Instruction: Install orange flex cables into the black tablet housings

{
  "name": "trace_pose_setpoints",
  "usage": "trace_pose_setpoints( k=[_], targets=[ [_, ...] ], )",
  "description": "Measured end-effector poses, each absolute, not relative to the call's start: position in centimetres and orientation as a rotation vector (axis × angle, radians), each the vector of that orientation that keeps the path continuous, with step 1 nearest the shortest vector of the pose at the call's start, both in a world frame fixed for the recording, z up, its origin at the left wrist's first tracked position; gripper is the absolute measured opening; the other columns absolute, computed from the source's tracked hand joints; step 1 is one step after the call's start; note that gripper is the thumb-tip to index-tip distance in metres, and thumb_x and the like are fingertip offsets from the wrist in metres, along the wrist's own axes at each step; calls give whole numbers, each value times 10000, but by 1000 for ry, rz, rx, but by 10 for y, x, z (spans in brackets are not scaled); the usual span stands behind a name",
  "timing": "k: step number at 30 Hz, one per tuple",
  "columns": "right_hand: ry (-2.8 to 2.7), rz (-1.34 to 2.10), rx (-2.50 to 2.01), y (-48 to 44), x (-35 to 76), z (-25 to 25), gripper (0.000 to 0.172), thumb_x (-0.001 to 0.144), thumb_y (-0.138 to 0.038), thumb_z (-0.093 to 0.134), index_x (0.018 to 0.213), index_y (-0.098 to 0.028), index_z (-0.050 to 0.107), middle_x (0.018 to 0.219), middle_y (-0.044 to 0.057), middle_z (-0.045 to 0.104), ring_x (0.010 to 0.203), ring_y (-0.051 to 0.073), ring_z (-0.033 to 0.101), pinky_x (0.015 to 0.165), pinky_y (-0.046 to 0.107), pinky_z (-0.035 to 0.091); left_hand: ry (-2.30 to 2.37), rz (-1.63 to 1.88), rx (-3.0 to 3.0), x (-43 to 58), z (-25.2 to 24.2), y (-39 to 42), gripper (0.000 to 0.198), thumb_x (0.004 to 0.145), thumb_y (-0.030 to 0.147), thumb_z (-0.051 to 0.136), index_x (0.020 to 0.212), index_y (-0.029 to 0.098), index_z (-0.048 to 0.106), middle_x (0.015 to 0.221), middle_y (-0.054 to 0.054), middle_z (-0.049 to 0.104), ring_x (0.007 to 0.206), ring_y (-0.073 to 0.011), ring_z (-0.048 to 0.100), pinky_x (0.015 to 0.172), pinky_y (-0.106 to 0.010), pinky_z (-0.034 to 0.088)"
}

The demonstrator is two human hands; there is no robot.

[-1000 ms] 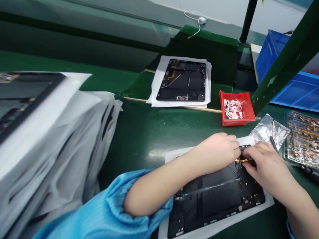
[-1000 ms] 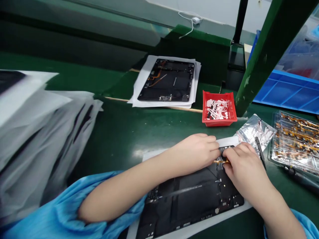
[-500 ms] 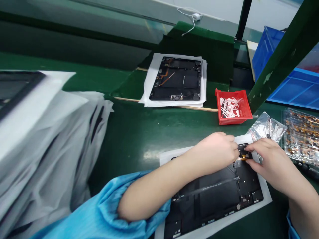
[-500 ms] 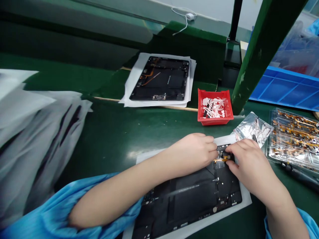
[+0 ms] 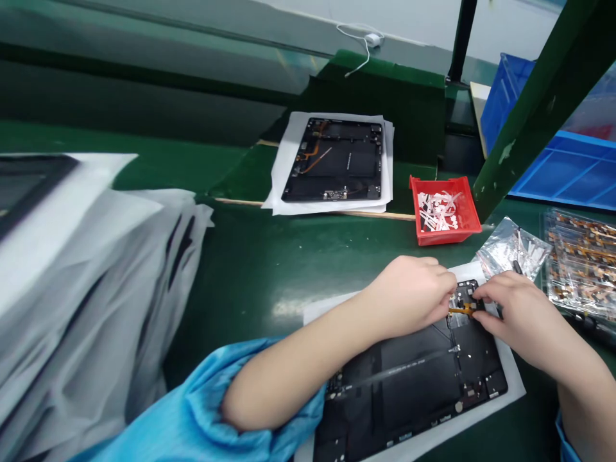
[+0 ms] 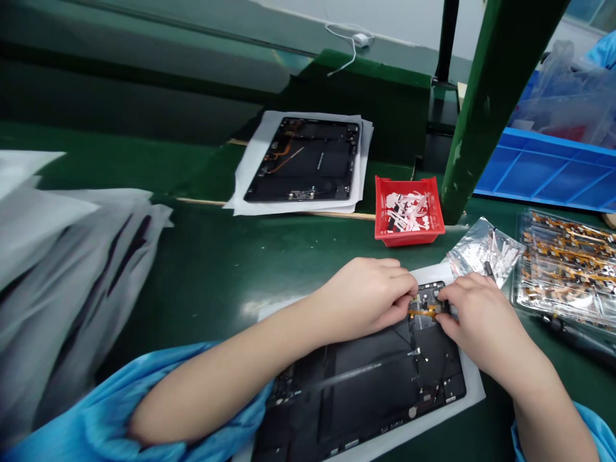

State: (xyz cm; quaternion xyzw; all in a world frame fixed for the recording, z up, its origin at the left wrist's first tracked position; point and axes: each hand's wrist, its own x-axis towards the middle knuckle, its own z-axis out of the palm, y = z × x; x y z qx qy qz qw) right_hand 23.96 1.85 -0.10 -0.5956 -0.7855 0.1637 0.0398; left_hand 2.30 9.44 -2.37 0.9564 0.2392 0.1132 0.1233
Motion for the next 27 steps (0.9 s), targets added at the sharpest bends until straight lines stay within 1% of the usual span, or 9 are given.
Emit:
trace_pose_setpoints(
  k=[3,7,11,15,22,27],
  targets=[
    [-2363,539,-1840,21,242,-4,136,844,-171,739,976,-200,745,934,34,747,938,247,657,892,430,516,797,284,2720,22,-21,96,72,845,198,584,810,202,647,725,4,681,680,-177,632,614,-282,434],
    [-2344,561,-1808,24,243,-6,103,850,-169,731,937,-219,756,907,22,753,912,234,666,900,415,506,876,216,2690,22,-18,97,46,842,198,578,842,208,623,677,19,643,671,-182,633,607,-280,426],
    [-2381,539,-1767,24,242,-5,88,867,-174,713,892,-244,760,828,7,730,866,221,651,874,402,491,901,215,2668,23,-17,96,33,842,201,576,844,214,606,691,21,637,686,-184,634,607,-280,418],
    [-2419,505,-1720,24,241,-4,96,876,-173,690,838,-241,745,766,-2,700,829,208,627,831,381,475,927,224,2655,23,-17,97,47,842,192,561,841,217,601,726,17,651,709,-185,637,614,-280,412],
    [-2404,442,-1680,27,243,-8,109,870,-139,662,824,-222,717,752,-5,687,799,200,602,828,383,456,1016,223,2591,24,-19,98,32,826,202,576,811,224,595,730,24,671,704,-183,641,593,-283,382],
    [-2387,407,-1684,30,242,-14,108,877,-148,664,834,-224,728,743,-6,686,787,199,610,835,385,456,997,230,2588,24,-19,97,50,827,193,558,813,226,593,735,18,666,701,-186,635,605,-289,389]
  ],
)
